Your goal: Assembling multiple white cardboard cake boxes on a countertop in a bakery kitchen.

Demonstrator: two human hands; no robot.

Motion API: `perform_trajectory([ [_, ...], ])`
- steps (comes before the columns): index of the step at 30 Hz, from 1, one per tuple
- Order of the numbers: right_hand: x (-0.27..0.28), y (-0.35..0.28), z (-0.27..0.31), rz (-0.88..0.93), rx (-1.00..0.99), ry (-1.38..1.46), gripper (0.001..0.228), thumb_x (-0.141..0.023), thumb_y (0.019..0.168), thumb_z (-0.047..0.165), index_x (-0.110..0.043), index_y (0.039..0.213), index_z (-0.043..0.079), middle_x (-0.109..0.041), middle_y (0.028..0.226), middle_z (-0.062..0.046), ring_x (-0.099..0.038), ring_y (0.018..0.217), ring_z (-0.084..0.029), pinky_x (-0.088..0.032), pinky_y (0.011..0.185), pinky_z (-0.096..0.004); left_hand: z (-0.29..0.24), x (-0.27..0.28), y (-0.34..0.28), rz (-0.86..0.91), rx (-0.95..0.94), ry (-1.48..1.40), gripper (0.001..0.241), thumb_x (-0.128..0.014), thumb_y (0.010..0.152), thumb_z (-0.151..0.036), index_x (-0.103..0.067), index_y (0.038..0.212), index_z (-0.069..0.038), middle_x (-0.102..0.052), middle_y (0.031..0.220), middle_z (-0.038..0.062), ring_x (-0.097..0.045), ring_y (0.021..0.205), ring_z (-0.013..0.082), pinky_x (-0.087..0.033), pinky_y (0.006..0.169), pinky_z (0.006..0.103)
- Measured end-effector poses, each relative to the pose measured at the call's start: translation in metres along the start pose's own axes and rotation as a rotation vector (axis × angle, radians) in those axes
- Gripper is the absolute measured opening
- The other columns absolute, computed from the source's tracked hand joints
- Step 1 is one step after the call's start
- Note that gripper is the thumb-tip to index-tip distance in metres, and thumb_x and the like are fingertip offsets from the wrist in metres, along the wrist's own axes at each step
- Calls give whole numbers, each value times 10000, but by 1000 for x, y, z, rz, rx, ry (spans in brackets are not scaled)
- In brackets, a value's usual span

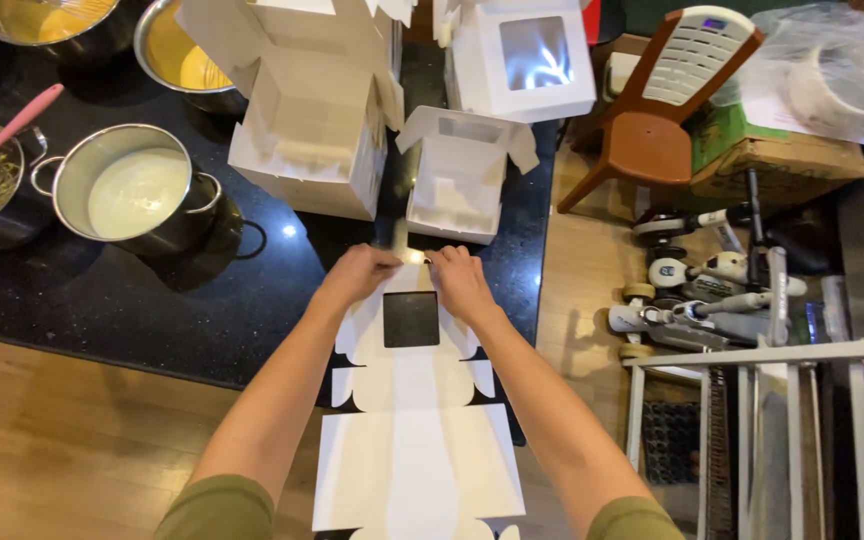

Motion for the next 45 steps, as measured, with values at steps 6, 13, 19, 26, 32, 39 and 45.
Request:
perform_trajectory([
  [6, -15, -2, -3, 100, 29, -26, 239, -670, 842, 47, -717, 1068, 106, -622, 1007, -73, -563, 1030, -312, -446, 838, -449, -28, 4, -25, -71, -177, 246, 200, -672, 829, -76, -783, 994, -99, -756, 991, 99, -671, 1031, 311, -546, 858, 404],
  [13, -18, -33, 21, 52, 236, -191, 289, -622, 841, 24, -699, 1114, 79, -620, 1014, -56, -589, 1031, -276, -480, 876, -396, -21, -28, -48, -188, -420, 482, 240, -575, 837, -71, -705, 1035, -31, -704, 979, 107, -664, 1009, 306, -537, 874, 414],
  [19, -7, -95, 75, 12, 90, -173, 423, -648, 814, 87, -626, 1234, 37, -618, 1254, -145, -577, 1149, -340, -469, 956, -443, -26, -1, -34, -190, -311, 500, 182, -587, 829, -48, -686, 980, -72, -675, 962, 92, -643, 1003, 301, -514, 813, 424],
  [26, -12, -140, 112, 421, 76, -160, 649, -577, 971, 335, -405, 1479, -31, -308, 1611, -235, -303, 1465, -418, -272, 1180, -531, -94, 55, -64, -387, -452, 487, 273, -602, 789, 12, -670, 1050, -33, -630, 958, 100, -622, 942, 305, -513, 798, 405],
  [32, -16, -115, 102, 537, 25, -258, 708, -454, 1021, 427, -294, 1559, -3, -216, 1661, -199, -202, 1521, -387, -186, 1188, -571, -123, 64, -121, -375, -600, 456, 300, -625, 823, 5, -670, 1118, -21, -613, 951, 100, -632, 894, 291, -536, 795, 392],
  [39, -53, -109, 72, 570, 64, -345, 849, -495, 948, 387, -123, 1573, -51, -100, 1706, -229, -72, 1562, -367, -98, 1217, -537, -119, 5, -215, -98, -834, 413, 441, -641, 834, -28, -630, 1272, 16, -644, 1031, 100, -661, 925, 269, -560, 815, 369],
  [45, -31, -142, 97, 821, -2, -195, 541, -467, 1035, 550, -497, 1410, 162, -216, 1708, -162, -199, 1587, -383, -207, 1276, -517, -116, 18, -196, -324, -668, 447, 381, -659, 883, -16, -678, 1261, -55, -675, 1015, 106, -675, 910, 272, -565, 776, 369],
])
Point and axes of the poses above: each hand's wrist, its own y-axis towards the middle knuckle, its own x-axis out of the back of the hand, z = x × y, the point moved 5 cm from there along y, towards the middle knuckle
